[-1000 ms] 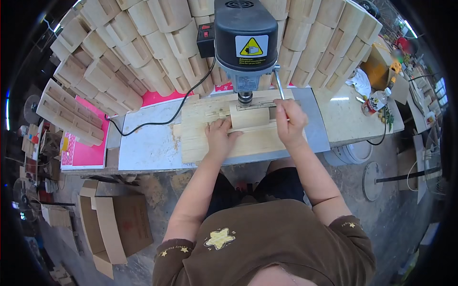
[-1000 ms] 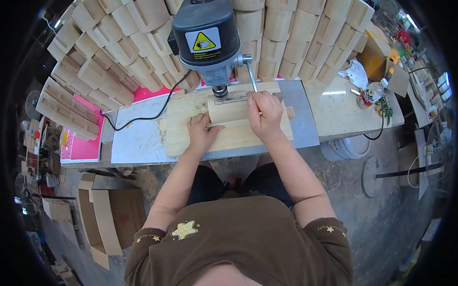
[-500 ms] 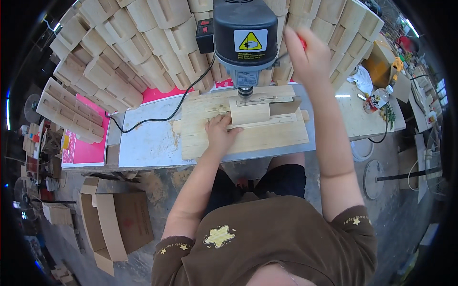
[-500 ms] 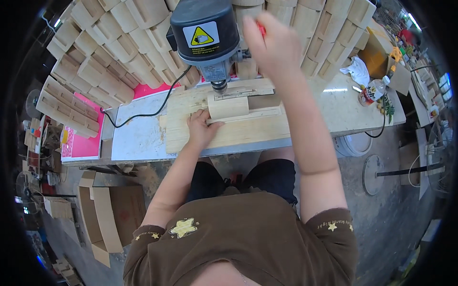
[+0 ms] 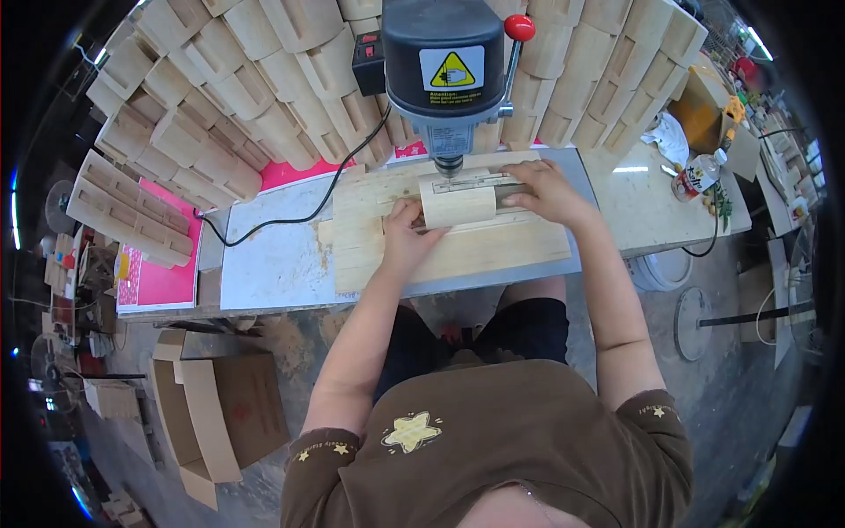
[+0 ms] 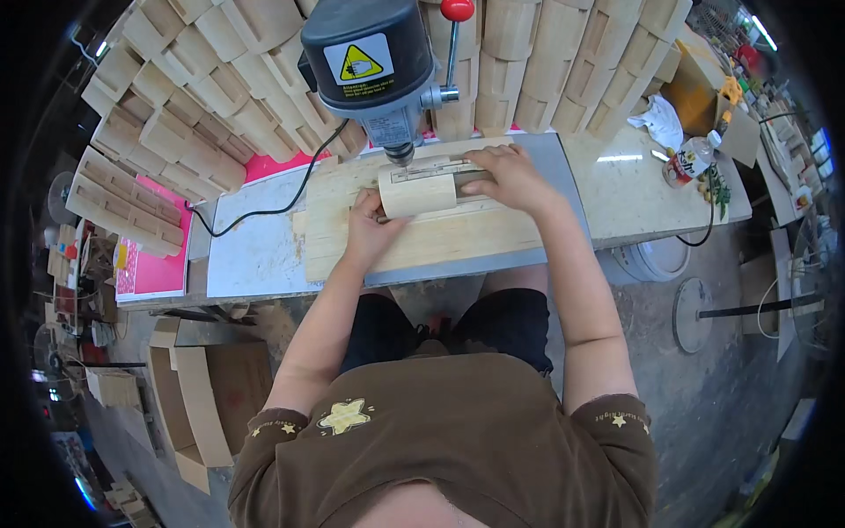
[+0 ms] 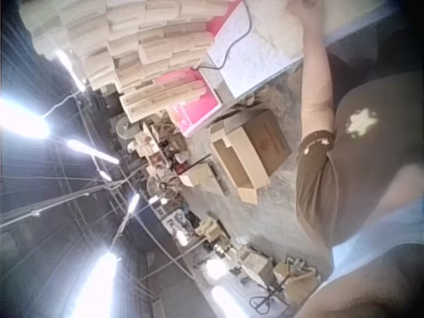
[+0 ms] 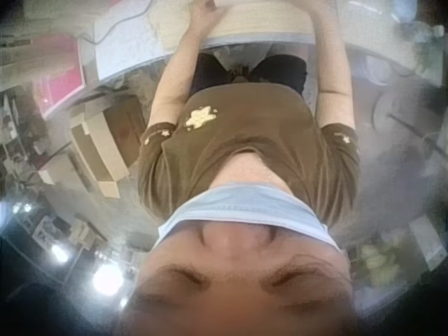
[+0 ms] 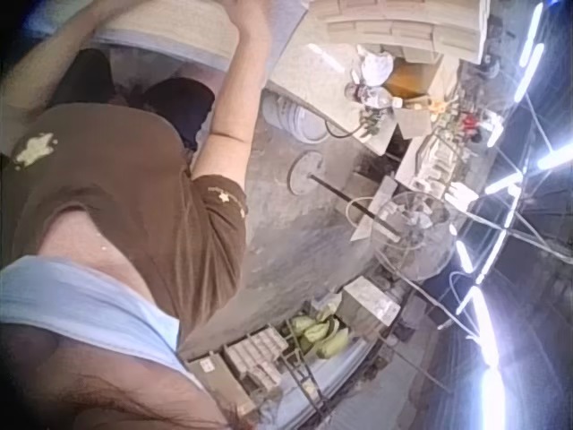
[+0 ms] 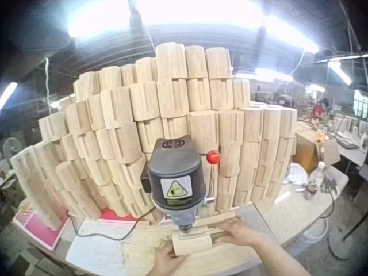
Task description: Drilling holes into cylindrical wooden pieces using a drill press.
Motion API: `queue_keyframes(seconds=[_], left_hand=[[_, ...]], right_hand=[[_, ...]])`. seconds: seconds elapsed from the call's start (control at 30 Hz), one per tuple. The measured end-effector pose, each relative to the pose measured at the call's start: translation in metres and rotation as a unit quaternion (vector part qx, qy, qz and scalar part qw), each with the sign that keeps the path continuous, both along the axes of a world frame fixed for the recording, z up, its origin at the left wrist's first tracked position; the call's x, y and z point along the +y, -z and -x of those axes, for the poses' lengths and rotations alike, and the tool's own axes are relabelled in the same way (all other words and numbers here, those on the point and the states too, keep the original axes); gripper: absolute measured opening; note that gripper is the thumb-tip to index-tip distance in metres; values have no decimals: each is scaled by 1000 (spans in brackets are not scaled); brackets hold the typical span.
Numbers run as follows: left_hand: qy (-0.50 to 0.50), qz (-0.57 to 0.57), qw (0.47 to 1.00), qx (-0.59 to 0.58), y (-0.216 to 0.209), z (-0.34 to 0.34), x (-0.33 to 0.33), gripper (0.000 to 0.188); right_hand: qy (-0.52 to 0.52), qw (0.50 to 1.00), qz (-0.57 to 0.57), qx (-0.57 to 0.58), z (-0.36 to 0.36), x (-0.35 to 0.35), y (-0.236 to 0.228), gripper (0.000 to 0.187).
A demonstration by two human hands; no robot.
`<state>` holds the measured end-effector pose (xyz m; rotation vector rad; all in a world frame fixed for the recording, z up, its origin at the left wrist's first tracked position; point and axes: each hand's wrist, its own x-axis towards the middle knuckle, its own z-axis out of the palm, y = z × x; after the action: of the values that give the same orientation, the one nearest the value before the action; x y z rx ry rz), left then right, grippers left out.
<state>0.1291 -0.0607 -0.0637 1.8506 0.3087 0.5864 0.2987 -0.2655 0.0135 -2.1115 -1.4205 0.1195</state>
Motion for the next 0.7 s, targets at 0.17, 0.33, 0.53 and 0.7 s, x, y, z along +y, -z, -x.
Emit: queue_keyframes(seconds=[0.17,0.33,0.53,0.7], left_hand=[[27,2,999,-37,-24,37,12,35],[52,-74,996,-11,-33,102,60,35],[-6,173,984,46,-89,137,64,19],[-126,299,931,166,-89,126,44,34]], right_hand=[[75,992,-17,-99,20,-9,8,24],[62,993,-17,-96,49,-14,1,26],[58,992,-39,-105,55,-22,3,27],[39,994,-29,-98,68,-22,-2,28]])
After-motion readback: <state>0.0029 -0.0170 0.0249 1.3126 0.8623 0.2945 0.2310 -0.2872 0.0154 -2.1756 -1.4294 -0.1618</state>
